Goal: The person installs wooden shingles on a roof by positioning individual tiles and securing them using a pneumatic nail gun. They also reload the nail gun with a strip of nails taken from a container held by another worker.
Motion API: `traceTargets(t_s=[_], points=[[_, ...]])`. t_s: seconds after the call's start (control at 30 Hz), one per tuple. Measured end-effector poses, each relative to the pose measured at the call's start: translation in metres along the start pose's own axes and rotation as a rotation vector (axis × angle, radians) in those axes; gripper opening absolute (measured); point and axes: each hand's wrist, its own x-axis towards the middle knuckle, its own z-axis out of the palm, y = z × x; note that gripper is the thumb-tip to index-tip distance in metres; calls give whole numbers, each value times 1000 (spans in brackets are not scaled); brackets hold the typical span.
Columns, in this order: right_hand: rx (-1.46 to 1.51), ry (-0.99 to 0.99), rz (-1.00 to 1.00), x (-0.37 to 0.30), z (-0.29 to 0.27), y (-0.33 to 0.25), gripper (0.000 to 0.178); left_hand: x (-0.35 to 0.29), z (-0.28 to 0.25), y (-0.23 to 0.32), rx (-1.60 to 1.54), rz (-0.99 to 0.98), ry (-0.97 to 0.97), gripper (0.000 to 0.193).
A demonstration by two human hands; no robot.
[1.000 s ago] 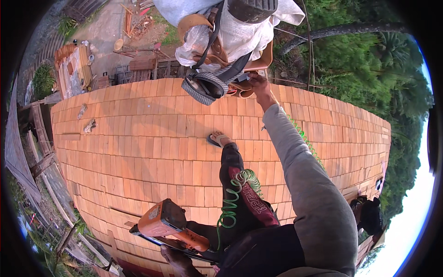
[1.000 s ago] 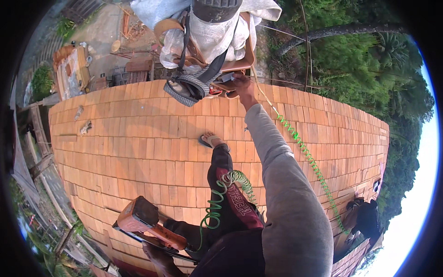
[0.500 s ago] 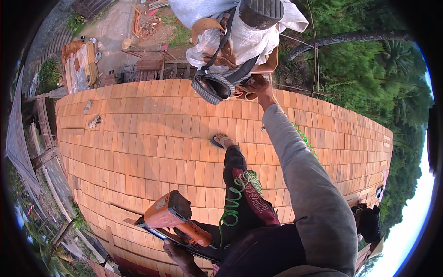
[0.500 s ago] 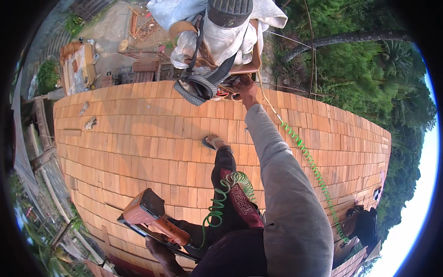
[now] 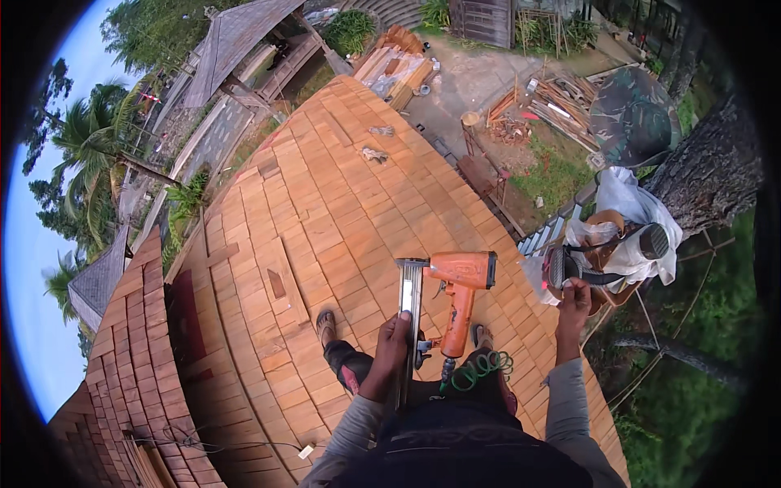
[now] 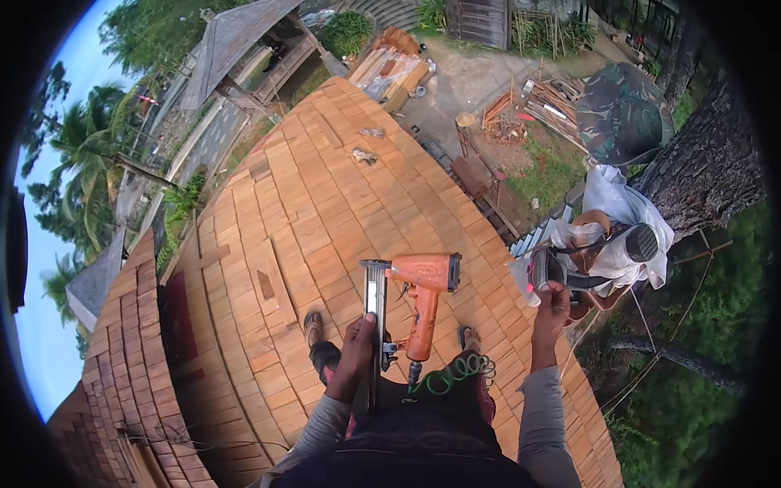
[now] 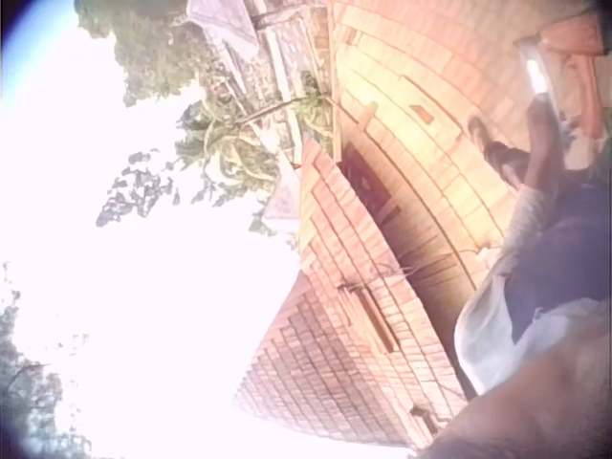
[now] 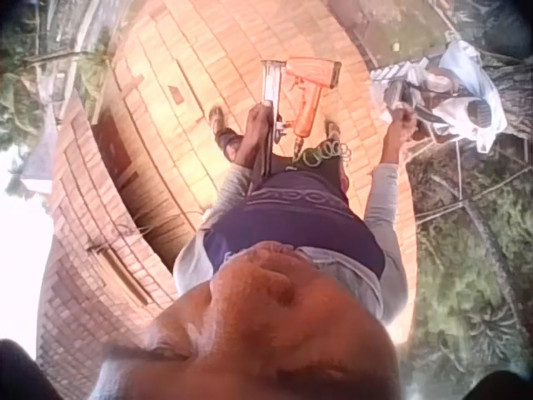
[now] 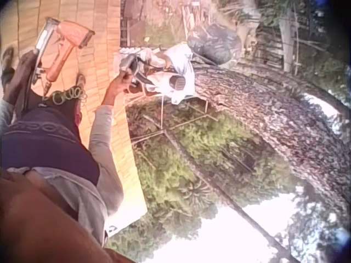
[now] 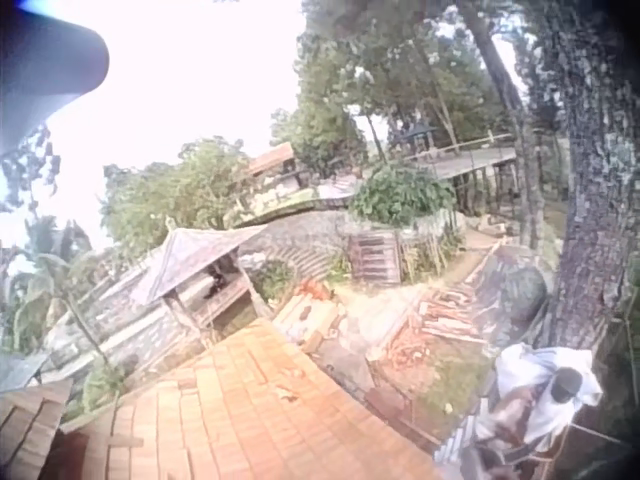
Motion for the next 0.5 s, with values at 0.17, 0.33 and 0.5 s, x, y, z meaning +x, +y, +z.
traceTargets(t_s=[0.17,0.33,0.5], points=[[16,-396,-127,-20,153,-149,15,15,-35,-8,-7,155,-25,43],[62,-837,-80,-91,231,-182,9,5,-63,-4,-46,190,-18,40],[-295,-1013,-228,-137,271,-162,5,-7,-74,-21,-109,199,20,41]])
